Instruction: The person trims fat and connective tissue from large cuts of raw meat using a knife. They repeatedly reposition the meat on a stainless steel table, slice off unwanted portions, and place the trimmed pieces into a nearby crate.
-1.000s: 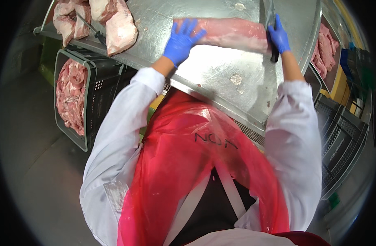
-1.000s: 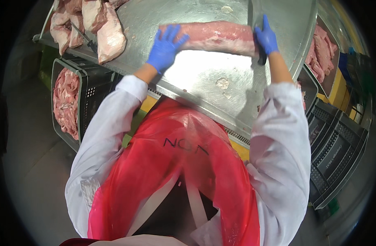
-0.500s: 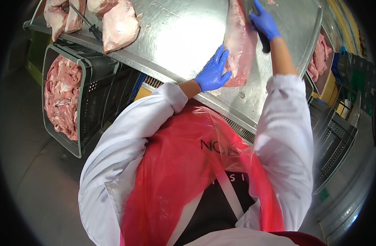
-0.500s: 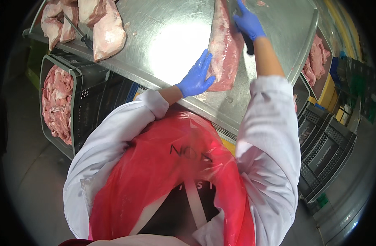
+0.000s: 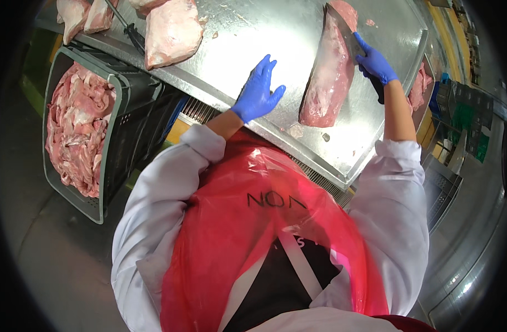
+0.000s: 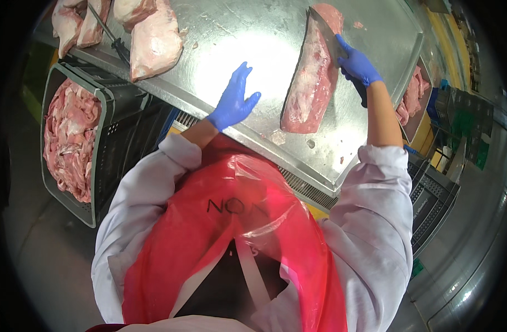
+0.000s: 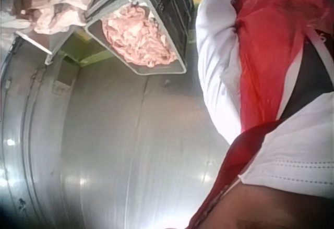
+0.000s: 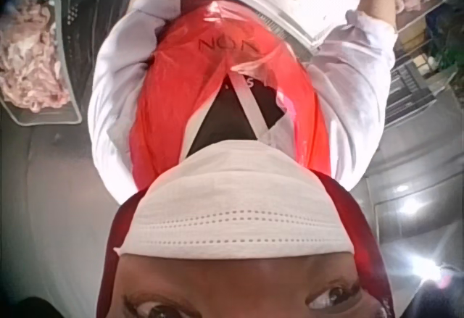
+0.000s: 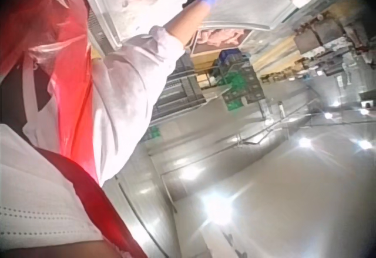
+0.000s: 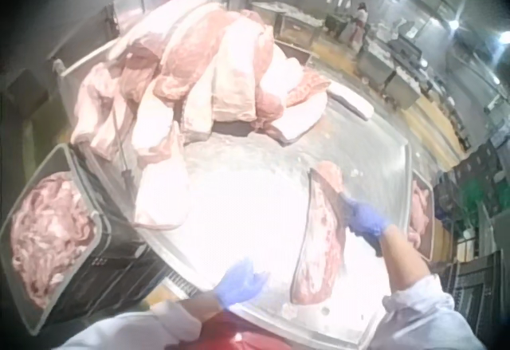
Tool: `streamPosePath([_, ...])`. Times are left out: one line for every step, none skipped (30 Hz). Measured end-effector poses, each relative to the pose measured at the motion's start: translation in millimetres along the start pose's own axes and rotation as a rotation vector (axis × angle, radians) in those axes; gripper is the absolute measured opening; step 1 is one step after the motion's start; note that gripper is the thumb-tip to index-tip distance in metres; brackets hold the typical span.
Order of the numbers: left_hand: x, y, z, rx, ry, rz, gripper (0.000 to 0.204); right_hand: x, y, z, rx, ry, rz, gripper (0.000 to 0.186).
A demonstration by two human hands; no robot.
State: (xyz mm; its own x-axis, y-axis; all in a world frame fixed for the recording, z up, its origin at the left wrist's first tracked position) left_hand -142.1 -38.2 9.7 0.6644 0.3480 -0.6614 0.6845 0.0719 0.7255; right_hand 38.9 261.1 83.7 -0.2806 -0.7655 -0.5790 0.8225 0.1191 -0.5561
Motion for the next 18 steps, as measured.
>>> streamPosePath([-3,0,-3,-0.007,0.017,-0.003,0.068,1,-3,-5,-0.005,0.027,-0.025,0.07])
streamPosePath([-6,3,-11,-0.009,0.032,0.02,0.066,2,-11,-17,-0.011,0.064,-0.052,0.071])
streamPosePath([-9,7,-15,0.025,0.038,0.038,0.066,1,-15,-20,-0.016,0.102,-0.078,0.072])
streamPosePath([-15,9,-19,0.043,0.053,0.048,0.065,1,-16,-20,-0.009,0.086,-0.057,0.072])
streamPosePath([-21,11,-21,0.063,0.067,0.059,0.064,0,-16,-18,-0.001,0.072,-0.036,0.072])
streamPosePath([-27,11,-19,0.046,0.066,0.054,0.064,0,-14,-13,0.009,0.059,-0.016,0.072])
streamPosePath([-38,6,-15,0.023,0.072,0.045,0.063,4,-8,0,0.026,0.032,-0.05,0.072])
streamPosePath([-47,-4,-13,0.001,0.084,0.037,0.063,10,0,23,0.04,0.008,-0.079,0.073])
streamPosePath([-50,-15,-14,-0.026,0.121,0.068,0.063,12,4,45,0.064,-0.007,-0.107,0.073])
streamPosePath([-46,-28,-13,-0.057,0.156,0.093,0.062,15,0,53,0.051,-0.007,-0.079,0.071])
streamPosePath([-43,-31,-13,-0.08,0.174,0.122,0.062,16,-2,51,0.037,0.007,-0.062,0.071])
streamPosePath([-38,-31,-16,-0.093,0.182,0.102,0.062,16,-6,39,0.022,0.021,-0.044,0.071])
streamPosePath([-37,-23,-20,-0.069,0.167,0.114,0.061,16,-12,21,-0.003,0.036,-0.028,0.071])
streamPosePath([-37,-13,-25,-0.045,0.15,0.133,0.061,18,-16,8,0.004,0.065,-0.086,0.07])
streamPosePath([-38,-4,-29,-0.021,0.132,0.151,0.061,16,-10,15,0.019,0.075,-0.083,0.07])
streamPosePath([-42,-1,-28,-0.011,0.149,0.16,0.061,17,-8,17,0.025,0.073,-0.077,0.07])
streamPosePath([-49,-3,-25,-0.012,0.173,0.157,0.06,21,-10,13,0.02,0.058,-0.07,0.07])
streamPosePath([-54,-6,-21,-0.012,0.196,0.154,0.06,25,-3,28,0.026,0.038,-0.06,0.071])
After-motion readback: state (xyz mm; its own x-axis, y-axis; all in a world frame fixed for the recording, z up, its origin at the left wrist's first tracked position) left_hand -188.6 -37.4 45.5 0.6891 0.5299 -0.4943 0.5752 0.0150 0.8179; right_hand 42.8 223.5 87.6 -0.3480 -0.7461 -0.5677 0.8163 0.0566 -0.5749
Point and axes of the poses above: each hand's wrist, its own z-axis away from the middle knuckle, its own x-axis out of the palm, y = z × x, the point moved 6 cm from there along -z, towards the middle knuckle, and after that the axes turned 12 degrees about -z, right-handed, at the moved point
